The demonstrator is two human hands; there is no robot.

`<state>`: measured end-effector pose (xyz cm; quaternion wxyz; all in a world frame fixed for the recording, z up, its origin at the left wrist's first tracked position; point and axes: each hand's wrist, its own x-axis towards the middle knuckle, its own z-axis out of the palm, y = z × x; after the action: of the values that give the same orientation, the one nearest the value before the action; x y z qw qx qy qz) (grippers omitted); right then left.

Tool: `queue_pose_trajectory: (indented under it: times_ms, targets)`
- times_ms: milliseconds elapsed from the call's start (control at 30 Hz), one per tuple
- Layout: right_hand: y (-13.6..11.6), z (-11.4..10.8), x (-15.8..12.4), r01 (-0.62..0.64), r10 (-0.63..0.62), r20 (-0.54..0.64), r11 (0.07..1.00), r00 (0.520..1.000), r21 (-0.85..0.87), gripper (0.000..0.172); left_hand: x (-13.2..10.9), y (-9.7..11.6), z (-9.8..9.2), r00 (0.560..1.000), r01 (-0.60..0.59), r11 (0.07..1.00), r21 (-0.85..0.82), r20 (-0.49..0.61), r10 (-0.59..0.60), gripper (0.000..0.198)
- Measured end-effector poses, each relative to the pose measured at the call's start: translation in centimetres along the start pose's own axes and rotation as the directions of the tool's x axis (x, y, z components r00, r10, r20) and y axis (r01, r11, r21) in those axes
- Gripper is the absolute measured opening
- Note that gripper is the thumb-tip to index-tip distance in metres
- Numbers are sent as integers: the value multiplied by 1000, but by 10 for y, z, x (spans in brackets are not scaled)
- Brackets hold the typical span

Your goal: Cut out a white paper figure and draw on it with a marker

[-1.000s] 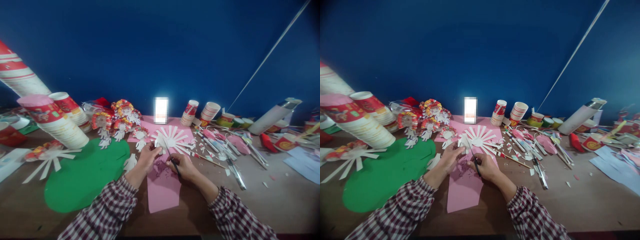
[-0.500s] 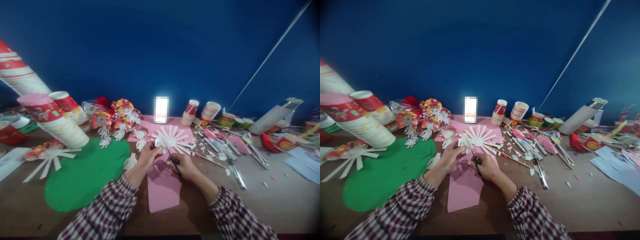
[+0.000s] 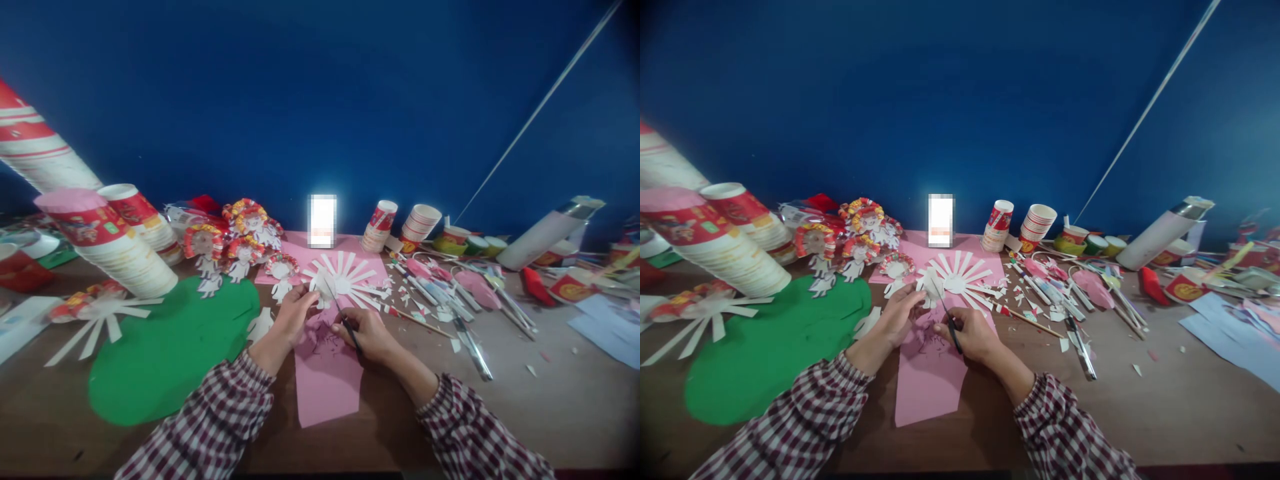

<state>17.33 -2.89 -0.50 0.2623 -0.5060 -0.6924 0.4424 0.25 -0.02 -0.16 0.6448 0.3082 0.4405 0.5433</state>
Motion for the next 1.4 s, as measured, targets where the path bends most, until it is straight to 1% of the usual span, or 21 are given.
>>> queue_pose_trajectory:
  times_ms: [200, 367, 467, 667, 967, 1133, 1267, 1400]
  targets:
    - [-1, 0, -1, 8, -8, -11, 1000, 1000, 10, 29, 0, -2, -2, 1000, -6, 1000, -11, 4, 6, 21]
    - [-2, 0, -1, 2, -2, -19, 1000, 1000, -5, 30, -1, -1, 0, 999, -27, 999, -31, -28, 26, 24]
    - [-2, 1, -1, 12, -12, -27, 1000, 1000, -7, 30, -1, 0, 1, 999, -21, 999, -34, -37, 20, 25]
    - [-3, 1, -1, 8, -8, -28, 1000, 1000, -6, 28, -3, 2, 2, 1000, -13, 1000, -16, -21, 12, 24]
    - [-1, 1, -1, 5, -6, -35, 1000, 999, -19, 26, -3, 1, 0, 999, -17, 1000, -8, -42, 16, 26]
    - [-1, 1, -1, 23, -24, -38, 1000, 999, -21, 26, -2, 1, 0, 998, -4, 999, -35, -62, 2, 29]
    - [-2, 0, -1, 9, -10, -33, 1000, 999, -18, 28, -2, 1, 0, 1000, -14, 1000, -12, -25, 14, 28]
    - [-4, 0, -2, 16, -17, -36, 999, 999, -28, 27, -1, 0, 0, 1000, 6, 1000, 28, -23, -6, 28]
